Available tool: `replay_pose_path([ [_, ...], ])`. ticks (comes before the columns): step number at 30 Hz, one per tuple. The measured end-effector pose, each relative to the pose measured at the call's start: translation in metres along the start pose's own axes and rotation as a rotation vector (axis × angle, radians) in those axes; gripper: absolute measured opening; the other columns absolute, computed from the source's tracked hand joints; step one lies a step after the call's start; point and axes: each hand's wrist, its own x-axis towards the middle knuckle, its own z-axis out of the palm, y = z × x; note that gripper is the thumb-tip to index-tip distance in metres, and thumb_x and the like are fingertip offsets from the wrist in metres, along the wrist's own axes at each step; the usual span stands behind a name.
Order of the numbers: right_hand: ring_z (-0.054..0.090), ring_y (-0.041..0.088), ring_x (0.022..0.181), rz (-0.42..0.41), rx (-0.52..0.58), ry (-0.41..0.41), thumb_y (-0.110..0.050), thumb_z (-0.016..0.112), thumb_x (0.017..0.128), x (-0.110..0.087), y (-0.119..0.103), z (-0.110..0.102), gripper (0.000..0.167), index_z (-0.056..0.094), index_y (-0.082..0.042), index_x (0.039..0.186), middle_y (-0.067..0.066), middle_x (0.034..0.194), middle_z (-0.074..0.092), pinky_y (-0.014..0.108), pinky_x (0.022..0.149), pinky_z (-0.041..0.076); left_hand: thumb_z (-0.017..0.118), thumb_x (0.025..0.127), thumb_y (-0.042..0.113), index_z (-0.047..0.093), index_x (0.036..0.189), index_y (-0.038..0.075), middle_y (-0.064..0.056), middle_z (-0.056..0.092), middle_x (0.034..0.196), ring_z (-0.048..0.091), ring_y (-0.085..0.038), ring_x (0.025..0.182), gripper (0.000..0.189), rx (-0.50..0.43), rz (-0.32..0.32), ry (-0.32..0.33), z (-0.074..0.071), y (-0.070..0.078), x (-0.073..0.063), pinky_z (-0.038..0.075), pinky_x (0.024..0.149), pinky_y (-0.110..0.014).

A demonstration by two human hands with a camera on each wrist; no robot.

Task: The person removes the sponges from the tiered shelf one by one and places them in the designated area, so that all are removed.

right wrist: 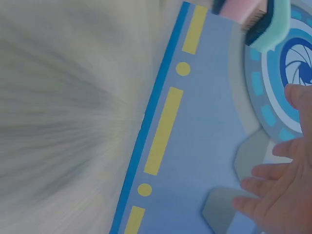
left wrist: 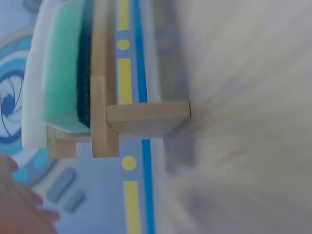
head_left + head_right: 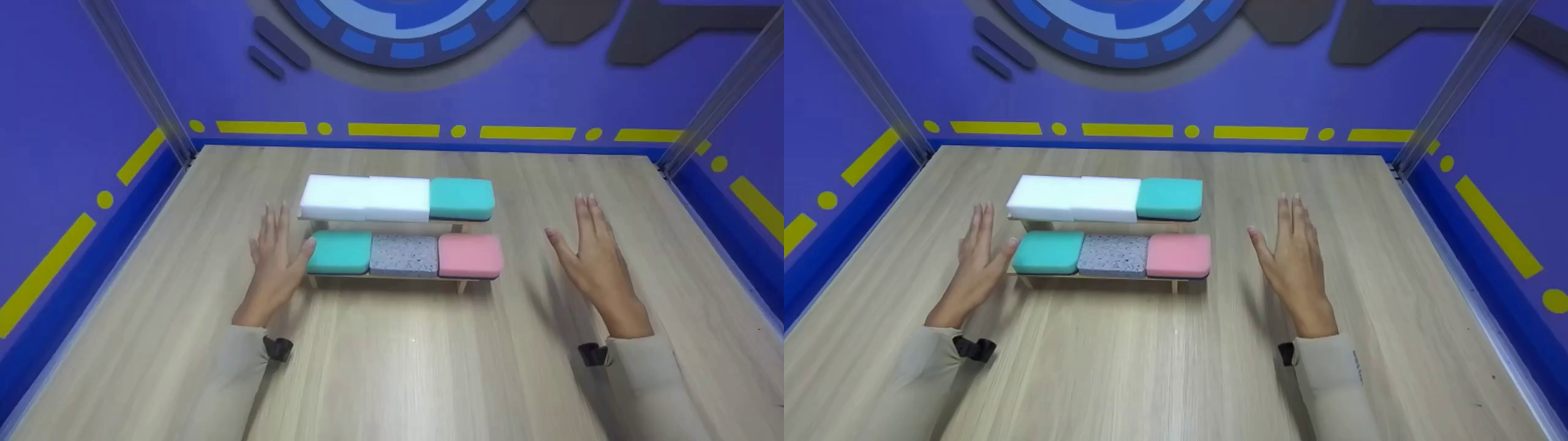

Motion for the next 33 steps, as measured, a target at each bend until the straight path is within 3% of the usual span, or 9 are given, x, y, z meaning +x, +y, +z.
replay_pose_path([
  [5,0.013,0.043,0.146,-0.018,0.068,-0.023,-0.045,0.049,0.098,0.010,-0.005,-0.006,0.078,0.014,-0.006,0.154,0.020,0.160,0.012,0.064,0.116,0.014,0.047,0.098,0.042,-0.005,0.155,0.028,0.001,-0.007,0.163,-0.006,-0.025,0.150,0.078,-0.320,-0.049,-0.111,-0.003,-0.012,-0.002,0.001,0.120,-0.060],
  [9,0.014,0.042,0.146,-0.034,0.099,-0.061,-0.045,0.050,0.097,0.020,-0.010,-0.011,0.078,0.014,-0.007,0.154,0.018,0.160,0.013,0.064,0.116,0.014,0.050,0.099,0.035,-0.002,0.155,0.027,0.002,0.002,0.163,0.001,-0.020,0.151,0.077,-0.500,-0.096,-0.180,-0.003,-0.025,-0.004,0.009,0.121,-0.055],
  [17,0.017,0.040,0.146,-0.090,0.127,-0.099,-0.044,0.056,0.095,0.039,-0.019,-0.014,0.079,0.018,-0.008,0.154,0.019,0.159,0.019,0.062,0.117,0.016,0.049,0.100,0.017,0.005,0.156,0.015,0.001,0.011,0.163,0.010,-0.015,0.150,0.070,-0.895,-0.112,-0.308,0.005,-0.048,-0.009,0.004,0.124,-0.039],
  [20,0.017,0.039,0.146,-0.101,0.146,-0.135,-0.044,0.058,0.094,0.045,-0.022,-0.014,0.079,0.018,-0.011,0.154,0.018,0.159,0.019,0.062,0.117,0.015,0.048,0.100,0.014,0.011,0.155,0.013,0.001,0.014,0.162,0.012,-0.014,0.149,0.066,-0.942,-0.117,-0.320,0.007,-0.054,-0.010,0.005,0.124,-0.036],
  [23,0.014,0.037,0.147,-0.100,0.162,-0.188,-0.045,0.059,0.093,0.051,-0.026,-0.012,0.080,0.017,-0.016,0.155,0.016,0.160,0.018,0.062,0.117,0.015,0.051,0.099,0.017,0.016,0.154,0.011,0.002,0.017,0.162,0.013,-0.013,0.149,0.065,-0.927,-0.123,-0.313,0.010,-0.059,-0.010,0.010,0.123,-0.033],
  [33,0.012,0.034,0.149,-0.134,0.153,-0.330,-0.049,0.061,0.090,0.065,-0.046,0.004,0.085,0.016,-0.020,0.155,0.010,0.161,0.016,0.062,0.117,0.016,0.051,0.098,0.009,0.020,0.152,0.001,-0.010,0.016,0.161,0.015,-0.021,0.149,0.063,-0.939,-0.115,-0.294,0.019,-0.070,-0.009,0.030,0.112,-0.016],
])
